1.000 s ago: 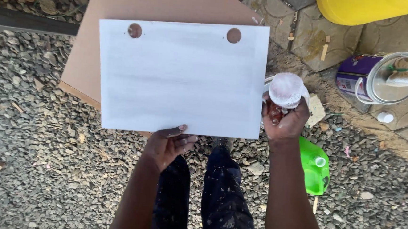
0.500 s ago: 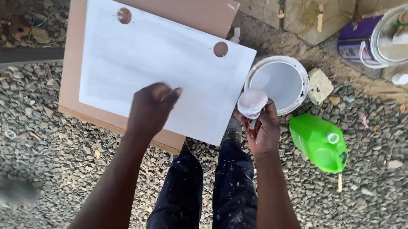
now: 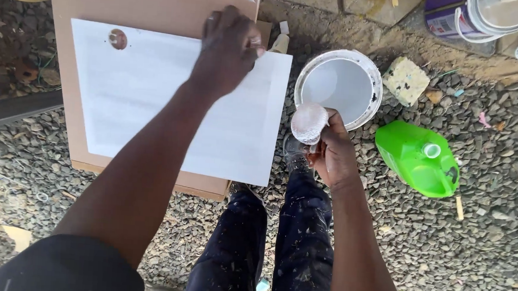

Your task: The person paints a rectangular white wooden board with two circular cutouts using a paintbrush and white paint from a bucket. They repeatedly dip the brush into the paint and apply it to the board's surface, covering the area around the cutouts and the edges.

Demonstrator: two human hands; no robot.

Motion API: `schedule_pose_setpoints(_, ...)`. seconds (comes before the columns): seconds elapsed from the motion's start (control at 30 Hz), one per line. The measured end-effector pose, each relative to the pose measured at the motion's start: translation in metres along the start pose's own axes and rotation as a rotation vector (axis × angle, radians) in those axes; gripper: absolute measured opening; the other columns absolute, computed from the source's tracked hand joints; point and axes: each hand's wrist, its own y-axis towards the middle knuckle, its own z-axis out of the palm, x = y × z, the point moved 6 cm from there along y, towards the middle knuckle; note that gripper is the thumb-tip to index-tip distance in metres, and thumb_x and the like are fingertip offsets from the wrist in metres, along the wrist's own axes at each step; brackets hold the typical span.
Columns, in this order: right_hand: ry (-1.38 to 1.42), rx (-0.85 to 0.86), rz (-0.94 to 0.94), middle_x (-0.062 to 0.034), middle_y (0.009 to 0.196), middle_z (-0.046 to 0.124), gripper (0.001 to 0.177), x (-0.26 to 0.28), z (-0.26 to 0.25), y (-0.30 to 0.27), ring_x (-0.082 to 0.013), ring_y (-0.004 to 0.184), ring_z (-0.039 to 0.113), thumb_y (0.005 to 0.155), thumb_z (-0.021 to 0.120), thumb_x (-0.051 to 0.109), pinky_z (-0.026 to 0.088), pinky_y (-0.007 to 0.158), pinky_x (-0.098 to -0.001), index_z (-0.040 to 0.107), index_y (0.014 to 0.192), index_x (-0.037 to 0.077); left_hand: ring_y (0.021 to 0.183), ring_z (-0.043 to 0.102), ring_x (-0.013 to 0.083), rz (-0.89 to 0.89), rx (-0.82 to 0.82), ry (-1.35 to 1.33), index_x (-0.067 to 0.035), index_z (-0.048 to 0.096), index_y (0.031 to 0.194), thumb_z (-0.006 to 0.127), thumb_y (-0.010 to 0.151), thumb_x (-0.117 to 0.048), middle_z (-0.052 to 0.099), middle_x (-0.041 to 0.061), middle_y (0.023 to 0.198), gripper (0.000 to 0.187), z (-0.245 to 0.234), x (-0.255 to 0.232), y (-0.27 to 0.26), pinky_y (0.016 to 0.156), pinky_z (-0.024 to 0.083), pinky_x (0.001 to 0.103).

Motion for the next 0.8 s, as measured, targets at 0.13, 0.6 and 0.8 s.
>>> schedule_pose_setpoints(0.13,0.042,0.069,-0.011,-0.0076,0.073,0.062,0.037,-0.01,-0.003,0.005,-0.0149,0.045,0.049,0.091,0.069,0.018,0.038,0.034,-0.0289,0.055,0.125,0.011,0.103,0.044,0.0344,0.098,0.029,0.059,-0.008,0.07,0.108,0.07,0.095,-0.012,0.052,0.008,0.111,0.014,-0.009,-0.015,-0.009,0.096,0.037,0.048)
schedule_pose_setpoints(0.6,-0.544,-0.002,-0.13,-0.0061,0.074,0.057,0.015,-0.064,-0.001,-0.031,-0.011,0.054,0.047,0.104,0.054,0.007,0.04,0.042,-0.0229,0.055,0.09,0.009,0.099,0.047,0.0298,-0.039,-0.146,0.156,-0.018,0.081,0.096,0.058,0.098,-0.059,0.05,0.004,0.102,0.047,0.003,-0.016,-0.01,0.084,0.037,0.047)
schedule_pose_setpoints(0.8,-0.644,-0.162,-0.097,0.0023,0.063,0.051,0.033,-0.027,0.02,0.002,-0.0091,0.047,0.043,0.105,0.051,0.04,0.038,0.04,-0.0245,0.046,0.081,0.018,0.097,0.049,0.0285,-0.029,-0.175,0.165,-0.018,0.08,0.094,0.061,0.097,-0.056,0.05,0.002,0.099,0.042,0.002,-0.019,-0.01,0.083,0.038,0.046)
